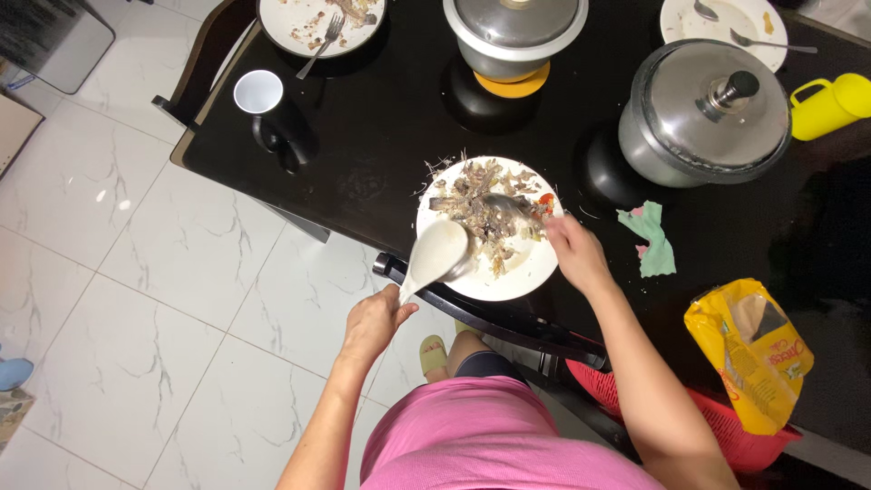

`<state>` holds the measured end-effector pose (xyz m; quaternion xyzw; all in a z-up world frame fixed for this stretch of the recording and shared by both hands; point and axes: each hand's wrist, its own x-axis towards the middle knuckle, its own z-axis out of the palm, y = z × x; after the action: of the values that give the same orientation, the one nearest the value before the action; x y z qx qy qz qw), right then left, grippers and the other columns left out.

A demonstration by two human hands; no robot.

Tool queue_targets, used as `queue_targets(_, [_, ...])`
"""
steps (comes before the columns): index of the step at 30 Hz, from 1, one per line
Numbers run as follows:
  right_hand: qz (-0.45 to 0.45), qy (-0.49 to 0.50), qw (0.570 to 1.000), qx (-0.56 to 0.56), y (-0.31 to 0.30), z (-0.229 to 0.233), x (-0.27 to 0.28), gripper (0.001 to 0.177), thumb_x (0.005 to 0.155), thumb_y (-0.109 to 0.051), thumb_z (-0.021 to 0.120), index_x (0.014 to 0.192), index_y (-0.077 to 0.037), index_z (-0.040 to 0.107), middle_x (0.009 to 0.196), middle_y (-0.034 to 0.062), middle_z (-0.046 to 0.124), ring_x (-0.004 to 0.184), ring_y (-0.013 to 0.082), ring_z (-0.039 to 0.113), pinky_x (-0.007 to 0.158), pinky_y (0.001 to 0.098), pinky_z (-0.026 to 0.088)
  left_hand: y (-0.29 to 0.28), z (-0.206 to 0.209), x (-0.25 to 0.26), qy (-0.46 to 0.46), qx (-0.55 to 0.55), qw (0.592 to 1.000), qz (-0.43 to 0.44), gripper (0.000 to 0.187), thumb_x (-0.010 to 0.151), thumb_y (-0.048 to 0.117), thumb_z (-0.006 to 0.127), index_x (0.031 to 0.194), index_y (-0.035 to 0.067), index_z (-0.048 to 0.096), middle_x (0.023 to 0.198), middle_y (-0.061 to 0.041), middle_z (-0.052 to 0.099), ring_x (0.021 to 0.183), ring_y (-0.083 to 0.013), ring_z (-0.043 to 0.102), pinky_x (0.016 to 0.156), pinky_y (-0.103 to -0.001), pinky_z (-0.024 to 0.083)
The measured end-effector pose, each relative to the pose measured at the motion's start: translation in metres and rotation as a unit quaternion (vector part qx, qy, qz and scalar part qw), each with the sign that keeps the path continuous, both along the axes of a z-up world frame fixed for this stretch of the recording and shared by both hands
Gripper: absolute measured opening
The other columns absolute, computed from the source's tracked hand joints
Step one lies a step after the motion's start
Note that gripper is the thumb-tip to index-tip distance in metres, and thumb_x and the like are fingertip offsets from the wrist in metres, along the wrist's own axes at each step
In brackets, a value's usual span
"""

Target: The person clears a dining table by moving packaged food items into a basket, wiping the surface with a cloth, and scraping leftover food from plates into a pot. They handle bread, snacks, a basket, a cloth, plates, and cutlery.

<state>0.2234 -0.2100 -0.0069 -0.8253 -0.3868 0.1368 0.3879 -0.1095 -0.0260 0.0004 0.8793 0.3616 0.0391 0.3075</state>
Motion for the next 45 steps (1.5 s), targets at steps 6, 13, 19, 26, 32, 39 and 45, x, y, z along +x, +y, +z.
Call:
queue_targets(6, [-0.031, 0.137, 0.976, -0.168, 0.094, 0.032, 0.010, 0.031, 0.105, -0.031, 0.049, 0.128, -0.016, 0.064, 0.113, 0.0080, 0.072, 0.100, 0.0243, 0.071, 0.088, 0.0396, 0.055, 0.013, 0.001, -0.006, -0.045, 0.133, 0.989, -0.043, 0.029, 0.077, 0.026, 0.082, 0.079, 0.005, 0.062, 0.078, -0.010, 0.068, 0.078, -0.0340, 0.064, 0.070, -0.047, 0.052])
queue_targets(13, [0.081, 0.105, 0.965, -0.226, 0.107, 0.020, 0.011, 0.029, 0.105, -0.035, 0.049, 0.115, -0.014, 0.068, 0.121, -0.0004, 0.072, 0.112, 0.0155, 0.067, 0.097, 0.0398, 0.051, 0.015, 0.002, -0.013, -0.014, 0.119, 0.992, 0.044, 0.026, 0.080, 0.026, 0.081, 0.086, 0.006, 0.065, 0.084, -0.011, 0.068, 0.080, -0.0330, 0.066, 0.070, -0.047, 0.053])
queue_targets(19, [0.084, 0.116, 0.955, -0.260, 0.109, 0.034, 0.030, 0.030, 0.103, -0.034, 0.051, 0.123, -0.018, 0.068, 0.117, 0.0061, 0.073, 0.107, 0.0219, 0.070, 0.095, 0.0417, 0.055, 0.007, 0.002, -0.014, 0.005, 0.056, 0.993, 0.104, 0.030, 0.083, 0.029, 0.079, 0.086, 0.004, 0.062, 0.086, -0.013, 0.067, 0.080, -0.0357, 0.067, 0.070, -0.048, 0.053])
queue_targets(26, [0.144, 0.103, 0.920, -0.350, 0.126, 0.035, 0.031, 0.039, 0.108, -0.044, 0.048, 0.114, -0.012, 0.070, 0.114, 0.0078, 0.075, 0.105, 0.0183, 0.070, 0.094, 0.0403, 0.054, -0.003, 0.006, -0.006, 0.019, 0.021, 0.990, 0.135, 0.030, 0.086, 0.030, 0.076, 0.086, 0.003, 0.061, 0.087, -0.014, 0.067, 0.079, -0.0364, 0.067, 0.069, -0.049, 0.052])
queue_targets(32, [0.099, 0.136, 0.968, -0.188, 0.100, 0.038, 0.077, 0.030, 0.103, -0.032, 0.053, 0.119, -0.013, 0.069, 0.110, 0.0063, 0.076, 0.100, 0.0201, 0.072, 0.088, 0.0386, 0.055, -0.006, 0.001, 0.008, 0.007, 0.020, 0.989, 0.147, 0.029, 0.088, 0.029, 0.074, 0.088, 0.003, 0.062, 0.090, -0.015, 0.067, 0.079, -0.0373, 0.067, 0.070, -0.049, 0.053])
queue_targets(39, [0.057, 0.084, 0.972, -0.210, 0.109, 0.015, 0.085, 0.027, 0.104, -0.033, 0.053, 0.117, -0.014, 0.069, 0.102, 0.0050, 0.074, 0.094, 0.0182, 0.068, 0.083, 0.0380, 0.052, 0.007, -0.011, 0.042, 0.013, 0.038, 0.985, 0.166, 0.029, 0.090, 0.030, 0.072, 0.093, 0.003, 0.061, 0.096, -0.016, 0.068, 0.082, -0.0389, 0.068, 0.071, -0.049, 0.054])
queue_targets(45, [0.067, 0.114, 0.972, -0.194, 0.077, 0.010, 0.091, 0.026, 0.102, -0.030, 0.054, 0.115, -0.016, 0.070, 0.097, 0.0045, 0.075, 0.089, 0.0182, 0.068, 0.082, 0.0369, 0.051, 0.017, -0.017, 0.059, 0.006, 0.032, 0.987, 0.156, 0.030, 0.090, 0.030, 0.072, 0.090, 0.003, 0.062, 0.098, -0.016, 0.069, 0.083, -0.0393, 0.068, 0.072, -0.050, 0.054])
